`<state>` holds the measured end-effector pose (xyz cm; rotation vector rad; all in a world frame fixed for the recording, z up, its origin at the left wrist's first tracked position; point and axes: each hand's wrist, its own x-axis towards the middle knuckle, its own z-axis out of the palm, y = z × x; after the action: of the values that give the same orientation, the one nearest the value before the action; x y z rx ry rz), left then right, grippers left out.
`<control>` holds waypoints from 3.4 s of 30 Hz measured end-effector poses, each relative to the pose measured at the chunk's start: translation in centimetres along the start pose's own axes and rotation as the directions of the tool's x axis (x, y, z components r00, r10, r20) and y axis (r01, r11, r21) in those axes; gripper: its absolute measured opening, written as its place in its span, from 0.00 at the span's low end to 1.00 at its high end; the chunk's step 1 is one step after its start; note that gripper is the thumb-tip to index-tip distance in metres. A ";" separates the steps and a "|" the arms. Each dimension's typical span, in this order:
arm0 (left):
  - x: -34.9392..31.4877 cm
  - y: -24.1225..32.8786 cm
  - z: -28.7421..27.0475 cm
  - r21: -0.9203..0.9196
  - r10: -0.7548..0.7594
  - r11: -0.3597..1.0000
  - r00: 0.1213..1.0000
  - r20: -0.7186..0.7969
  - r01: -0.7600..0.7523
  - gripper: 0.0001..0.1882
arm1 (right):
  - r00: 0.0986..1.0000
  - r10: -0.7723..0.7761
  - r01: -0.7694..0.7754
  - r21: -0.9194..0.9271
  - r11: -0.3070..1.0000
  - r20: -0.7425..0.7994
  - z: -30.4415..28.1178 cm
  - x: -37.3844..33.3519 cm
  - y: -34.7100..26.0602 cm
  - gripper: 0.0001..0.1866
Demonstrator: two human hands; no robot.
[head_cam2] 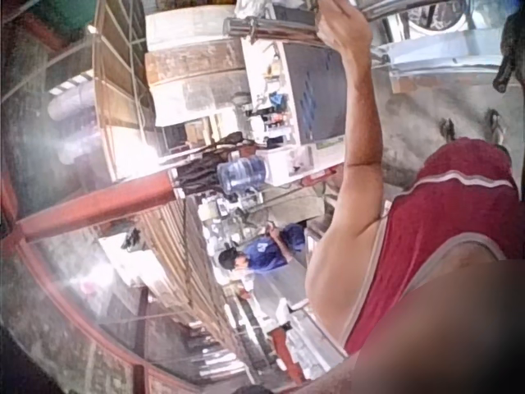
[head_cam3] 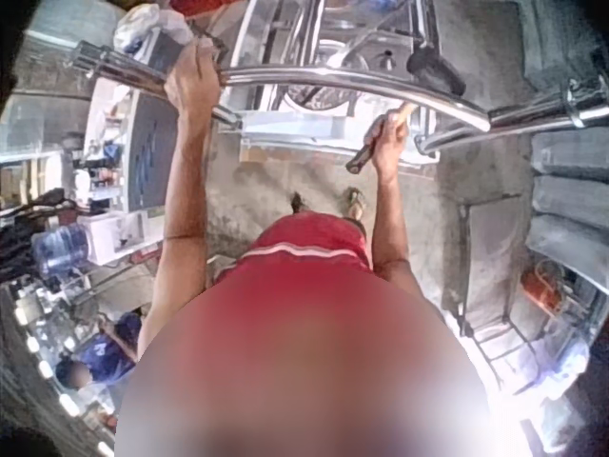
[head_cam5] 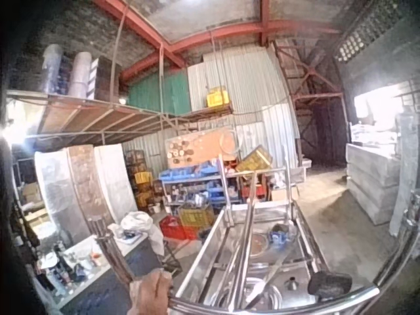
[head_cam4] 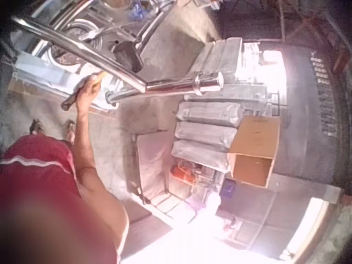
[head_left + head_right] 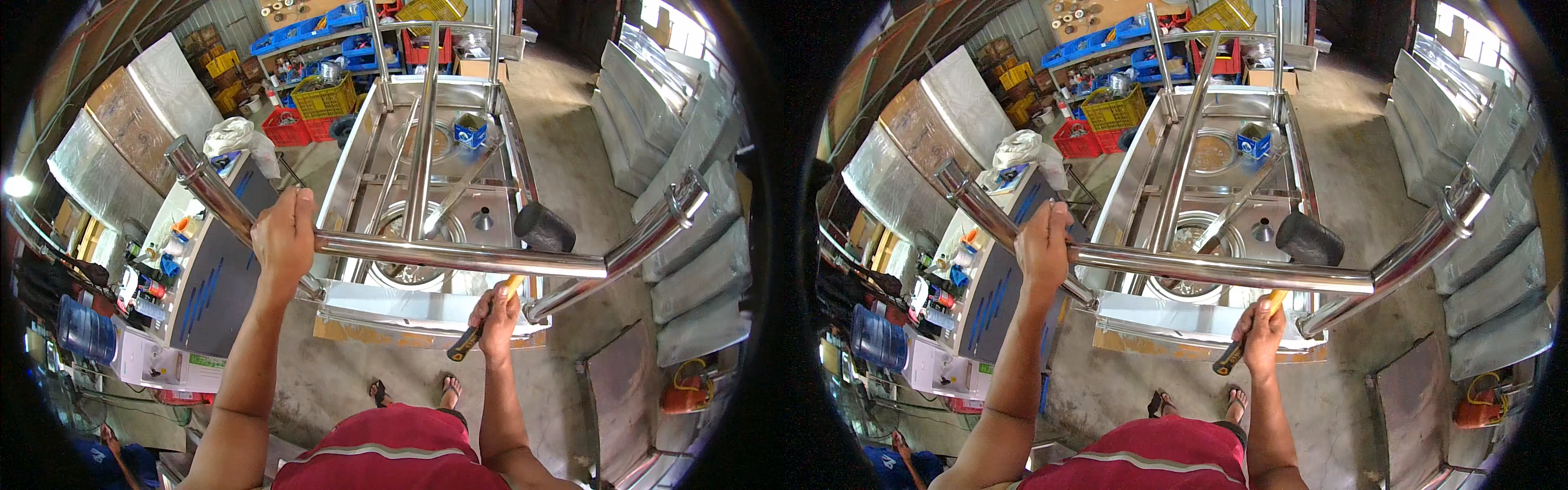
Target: The person assembles a stainless steel cart by tapping joints with a rubber mallet, inserting and tightening small metal fasteners, and adjusting the frame. The person handles metal rods, fasteners, and a mallet while working on the cart structure.
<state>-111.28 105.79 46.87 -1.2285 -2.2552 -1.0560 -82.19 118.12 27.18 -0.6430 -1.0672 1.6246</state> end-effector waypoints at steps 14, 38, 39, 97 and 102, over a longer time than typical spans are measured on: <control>1.7 -0.1 -3.8 0.159 0.101 0.979 0.981 0.163 -0.127 0.15 | 0.894 0.435 -0.145 -0.851 0.505 0.106 -4.9 -10.5 -10.2 0.15; -0.6 -5.5 1.3 -0.082 0.462 0.829 0.759 -0.458 -0.554 0.12 | 0.783 0.594 0.588 0.091 -0.804 0.187 37.5 0.2 -25.8 0.14; -0.5 -5.5 1.2 -0.069 0.460 0.836 0.764 -0.453 -0.545 0.13 | 0.786 0.572 0.583 0.024 -0.812 0.237 37.4 0.4 -26.0 0.13; -0.8 -4.8 1.6 0.051 0.393 0.913 0.840 -0.374 -0.405 0.18 | 0.691 0.161 0.663 -0.529 -0.530 0.705 22.3 -0.5 -32.0 0.14; -1.4 -4.7 0.8 -0.213 0.245 0.921 0.910 -0.334 -0.327 0.17 | 0.807 -0.293 0.570 -0.807 0.155 0.513 6.7 -8.1 -32.7 0.23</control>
<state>-114.37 103.98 43.43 -1.3480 -1.6806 -1.3524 -69.90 110.31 58.34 -0.7582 -2.2211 0.3369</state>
